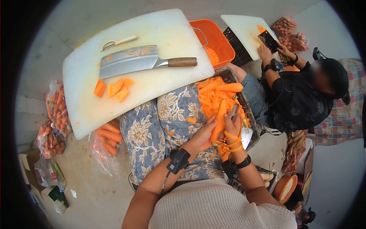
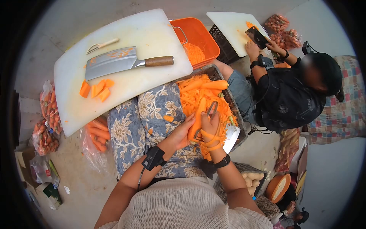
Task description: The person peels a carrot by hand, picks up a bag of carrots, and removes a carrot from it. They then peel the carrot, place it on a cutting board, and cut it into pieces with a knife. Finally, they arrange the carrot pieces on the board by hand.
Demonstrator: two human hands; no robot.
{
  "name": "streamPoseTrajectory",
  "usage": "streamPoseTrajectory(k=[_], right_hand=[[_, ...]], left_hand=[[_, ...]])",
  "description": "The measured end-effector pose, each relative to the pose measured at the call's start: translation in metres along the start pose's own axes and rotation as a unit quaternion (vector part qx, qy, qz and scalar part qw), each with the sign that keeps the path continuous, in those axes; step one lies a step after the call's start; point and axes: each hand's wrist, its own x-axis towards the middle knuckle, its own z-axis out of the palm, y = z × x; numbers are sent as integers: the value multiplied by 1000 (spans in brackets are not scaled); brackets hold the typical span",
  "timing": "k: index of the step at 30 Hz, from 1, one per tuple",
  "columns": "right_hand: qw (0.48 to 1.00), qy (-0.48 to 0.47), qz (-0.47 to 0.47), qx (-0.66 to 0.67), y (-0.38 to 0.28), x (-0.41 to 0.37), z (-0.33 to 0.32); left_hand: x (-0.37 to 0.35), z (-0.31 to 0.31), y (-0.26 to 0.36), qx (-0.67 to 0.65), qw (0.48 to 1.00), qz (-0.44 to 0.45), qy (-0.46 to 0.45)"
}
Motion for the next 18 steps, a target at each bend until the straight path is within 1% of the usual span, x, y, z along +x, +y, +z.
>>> streamPoseTrajectory(k=[2,3,4,5,6,7,10,12,14,16,17,18], right_hand=[[1000,4,10,2,17,8,0],[1000,10,26,5,17,10,3],[999,11,21,22,16,12,4],[1000,13,19,22,14,14,3],[999,14,37,-8,11,17,3],[998,16,55,-39,8,19,3],[1000,13,23,-16,20,29,2],[999,15,26,-15,22,37,-1],[999,20,30,-13,23,51,-1],[994,35,81,-59,32,62,-4],[994,37,85,-58,39,66,-6],[993,13,102,-53,43,72,-7]], left_hand=[[1,-4,-1,9,1000,9,-4],[0,-4,0,18,1000,14,-5],[0,-3,0,19,1000,15,-8],[0,-2,-1,32,999,10,17],[0,-1,-2,44,998,5,40],[1,-2,-3,44,998,5,37],[7,-7,-9,58,997,23,38],[9,-5,-12,59,994,18,96],[7,-5,-9,74,994,7,80],[2,-3,-10,88,994,-15,67],[3,-2,-8,81,994,-19,69],[4,-2,-6,75,994,-21,70]])
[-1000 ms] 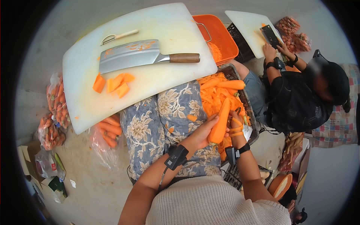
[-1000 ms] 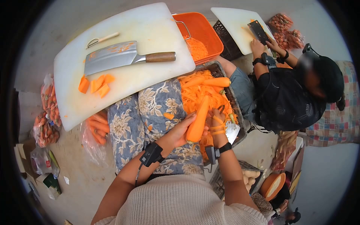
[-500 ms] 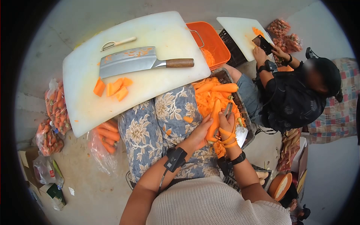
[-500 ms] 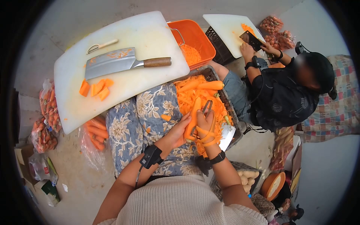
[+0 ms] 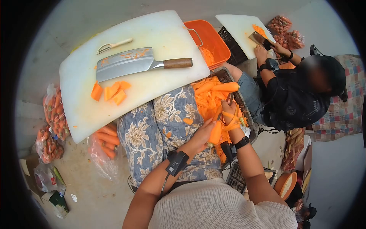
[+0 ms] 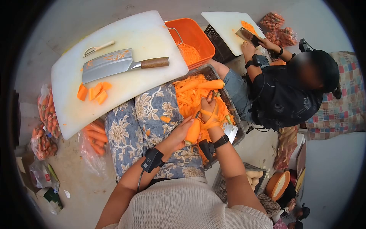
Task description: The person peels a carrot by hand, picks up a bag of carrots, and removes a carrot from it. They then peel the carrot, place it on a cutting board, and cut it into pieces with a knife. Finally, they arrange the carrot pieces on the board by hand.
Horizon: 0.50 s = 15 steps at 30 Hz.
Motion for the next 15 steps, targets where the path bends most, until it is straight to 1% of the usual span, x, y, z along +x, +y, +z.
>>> streamPoseTrajectory(k=[1,2,3,6,9,11,12,14,15], right_hand=[[1000,-26,14,2,3,5,1],[1000,21,14,-13,8,10,6],[1000,19,14,-12,7,15,7],[1000,4,29,-8,8,22,5],[1000,7,17,-3,9,25,3],[994,-38,95,32,10,30,-6],[994,-37,95,33,8,28,-6],[984,-56,162,43,4,26,-8],[984,-56,162,43,3,25,-9]], left_hand=[[0,0,0,1,1000,0,2],[1,-1,1,4,1000,-11,10],[2,-1,2,6,1000,-22,18],[3,-1,1,2,1000,-17,14],[1,-2,3,10,999,-36,12],[3,-3,2,14,999,-36,12],[3,-2,2,16,999,-37,9],[1,2,4,17,999,-41,10],[0,3,5,18,999,-42,11]])
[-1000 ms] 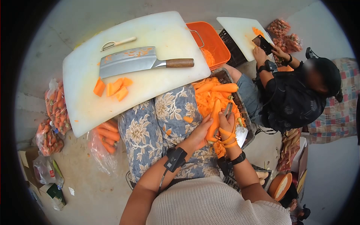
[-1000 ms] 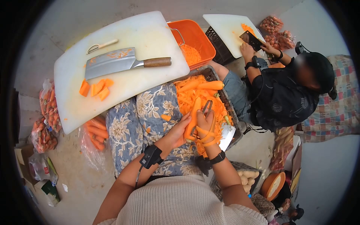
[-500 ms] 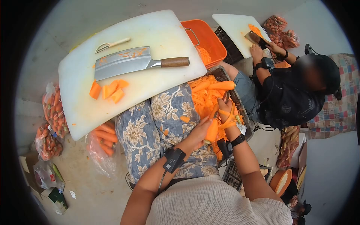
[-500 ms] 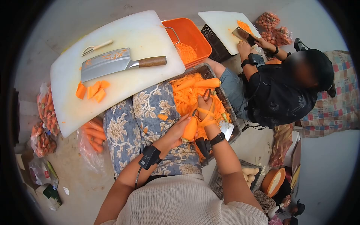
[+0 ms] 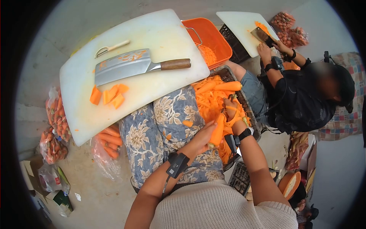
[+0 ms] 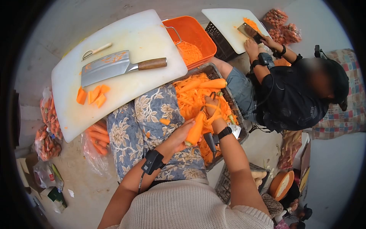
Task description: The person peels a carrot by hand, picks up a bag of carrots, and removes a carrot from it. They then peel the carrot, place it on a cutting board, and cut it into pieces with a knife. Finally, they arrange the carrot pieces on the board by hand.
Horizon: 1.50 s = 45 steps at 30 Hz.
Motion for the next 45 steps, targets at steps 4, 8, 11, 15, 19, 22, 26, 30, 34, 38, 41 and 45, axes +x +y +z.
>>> streamPoseTrajectory(k=[4,8,11,15,19,22,26,30,34,38,41,45], right_hand=[[997,17,17,78,2,3,2],[993,-53,43,101,28,32,-18],[998,-29,-37,34,25,8,-21],[980,5,124,152,43,28,-39],[974,35,90,205,62,12,-38],[978,31,76,190,53,-13,-35],[981,9,42,187,27,-53,-23],[972,90,-110,189,6,-97,11],[949,92,-298,-37,11,-116,34],[932,130,-323,-98,9,-112,40],[933,133,-310,-127,6,-109,42],[937,117,-301,-132,9,-98,39]], left_hand=[[-1,-2,0,-13,1000,-9,-22],[0,-4,0,-9,999,-32,-27],[-3,-5,-3,-3,998,-20,-54],[-5,-15,2,-115,988,-41,-100],[-4,-10,3,-153,984,-29,-82],[-1,-14,-2,-140,986,-19,-86],[5,-15,-9,-180,981,-4,-78],[4,-17,-9,-188,978,11,-89],[6,-17,-9,-172,977,18,-125],[-10,-1,2,-109,994,16,1],[-6,-6,-1,-83,996,-4,23],[3,-12,-4,-94,995,-15,25]])
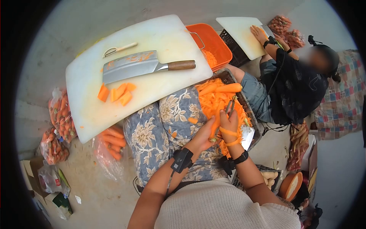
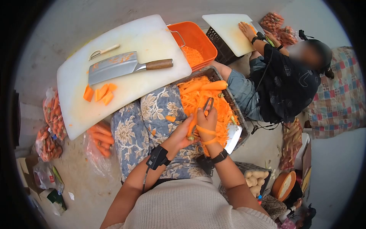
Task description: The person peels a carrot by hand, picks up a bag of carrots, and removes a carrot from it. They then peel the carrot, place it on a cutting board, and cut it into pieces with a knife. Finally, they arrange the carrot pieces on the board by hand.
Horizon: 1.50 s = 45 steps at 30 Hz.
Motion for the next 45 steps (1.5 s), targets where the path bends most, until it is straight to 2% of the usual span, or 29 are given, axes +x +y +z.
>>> streamPoseTrajectory(k=[2,6,9,15,18,26,29,30,34,36,37,43,45], right_hand=[[999,-6,33,8,-1,3,0],[1000,3,13,-21,18,10,2],[1000,-2,26,3,21,13,2],[998,-20,46,-37,19,16,-1],[999,-17,29,-15,18,17,-1],[991,-26,121,49,17,32,-2],[989,-12,138,58,40,51,-1],[988,-50,139,54,42,56,-3],[989,-61,120,53,53,65,6],[990,5,136,24,55,72,10],[990,6,137,24,55,76,9],[975,-38,207,75,52,85,3],[965,-100,234,70,60,95,-3]], left_hand=[[-2,1,1,-1,1000,-1,1],[0,3,2,0,1000,-5,5],[-1,6,2,4,1000,5,6],[1,6,2,17,1000,6,13],[-1,10,4,23,999,8,36],[2,8,-2,40,998,18,38],[4,7,-5,47,998,11,36],[5,6,-6,45,998,8,33],[9,2,-7,30,999,9,35],[9,5,-7,25,999,6,38],[8,7,-6,26,999,5,38],[3,8,-6,35,999,19,11],[1,10,-4,50,998,0,30]])
